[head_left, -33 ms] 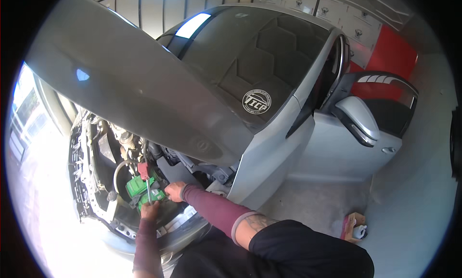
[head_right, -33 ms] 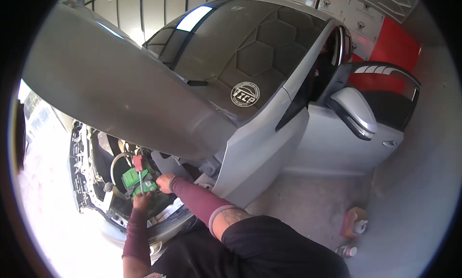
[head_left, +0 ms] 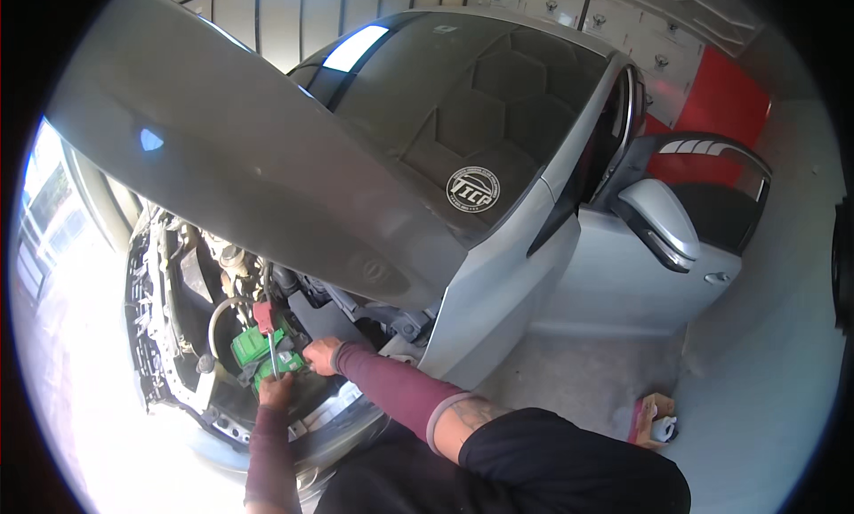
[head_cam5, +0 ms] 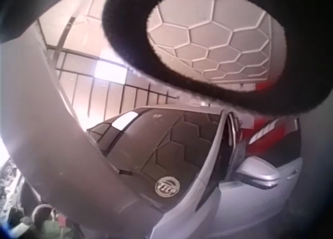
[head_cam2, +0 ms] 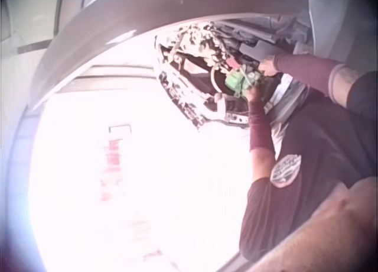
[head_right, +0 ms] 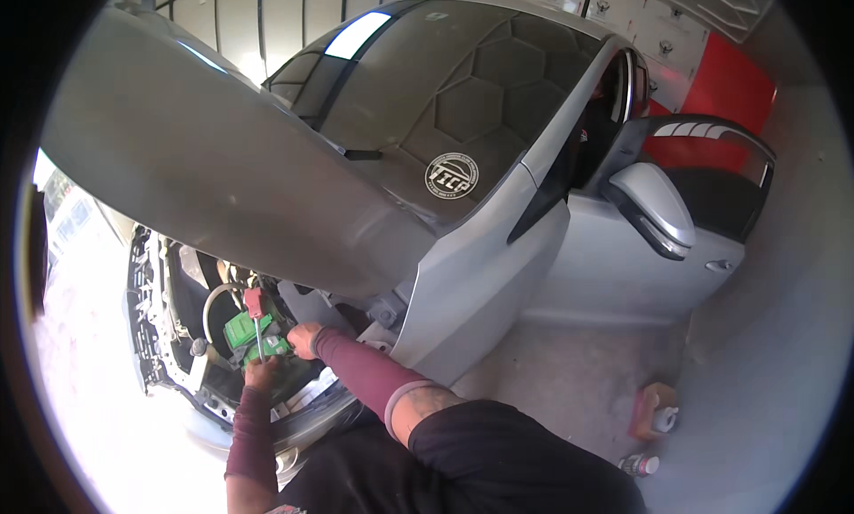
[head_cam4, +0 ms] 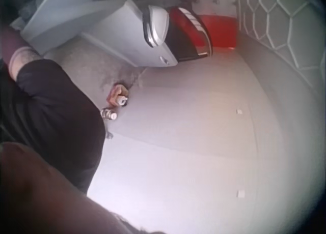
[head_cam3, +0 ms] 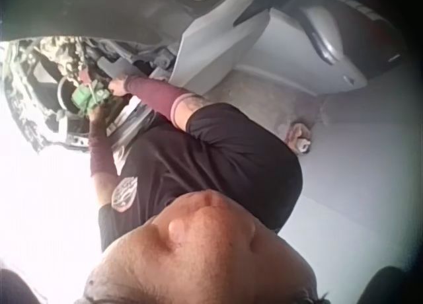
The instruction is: The person works under the open hood of a car, using a wrench and their hands to tighten and loosen fasteners on the car battery.
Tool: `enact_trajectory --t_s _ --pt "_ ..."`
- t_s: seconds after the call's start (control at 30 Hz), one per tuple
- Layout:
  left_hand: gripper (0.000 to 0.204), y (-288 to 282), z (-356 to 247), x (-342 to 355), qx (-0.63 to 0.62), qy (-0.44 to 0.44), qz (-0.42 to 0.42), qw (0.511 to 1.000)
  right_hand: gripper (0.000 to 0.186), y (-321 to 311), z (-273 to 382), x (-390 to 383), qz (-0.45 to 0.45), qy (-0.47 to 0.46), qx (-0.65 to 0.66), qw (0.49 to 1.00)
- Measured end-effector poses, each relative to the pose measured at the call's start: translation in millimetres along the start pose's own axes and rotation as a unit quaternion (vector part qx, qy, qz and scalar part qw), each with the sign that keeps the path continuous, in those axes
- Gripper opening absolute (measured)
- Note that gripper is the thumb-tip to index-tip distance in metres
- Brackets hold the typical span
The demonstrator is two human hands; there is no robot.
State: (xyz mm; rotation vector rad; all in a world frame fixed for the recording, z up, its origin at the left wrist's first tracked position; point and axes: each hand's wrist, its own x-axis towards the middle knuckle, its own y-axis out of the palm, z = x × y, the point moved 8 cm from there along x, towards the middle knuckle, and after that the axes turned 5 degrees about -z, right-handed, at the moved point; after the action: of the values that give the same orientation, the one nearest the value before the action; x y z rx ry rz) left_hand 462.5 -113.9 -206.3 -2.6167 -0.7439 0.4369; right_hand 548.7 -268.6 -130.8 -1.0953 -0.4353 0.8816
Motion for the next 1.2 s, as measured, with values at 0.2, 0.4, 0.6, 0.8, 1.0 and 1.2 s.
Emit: enact_trajectory --t_s 0.2,0.4,0.6,0.8,1.0,1.2 --pt "0.030 1 -10 -6 -0.051 -0.053 0.022 0.997 0.022 3 2 3 -0.004 -0.021 -0.031 0.999" --pt "0.026 -2 -18 -15 -0.069 -0.067 0.021 0.995 0.022 -2 5 0 0.010 -0.001 -0.035 0.999" --pt "0.023 0 -31 -25 -0.096 -0.076 0.031 0.992 0.024 0 6 -2 0.023 -0.009 -0.050 0.998" --pt "0.023 3 -26 -19 -0.083 -0.072 0.027 0.994 0.027 -1 2 -3 0.003 0.002 -0.058 0.998" --pt "0.029 -1 21 21 -0.026 -0.015 0.001 1.000 0.031 15 6 10 0.022 -0.035 -0.074 0.996" --pt "0.035 -13 -6 5 0.126 0.036 -0.018 0.991 0.028 5 16 2 -0.007 -0.024 -0.044 0.999"
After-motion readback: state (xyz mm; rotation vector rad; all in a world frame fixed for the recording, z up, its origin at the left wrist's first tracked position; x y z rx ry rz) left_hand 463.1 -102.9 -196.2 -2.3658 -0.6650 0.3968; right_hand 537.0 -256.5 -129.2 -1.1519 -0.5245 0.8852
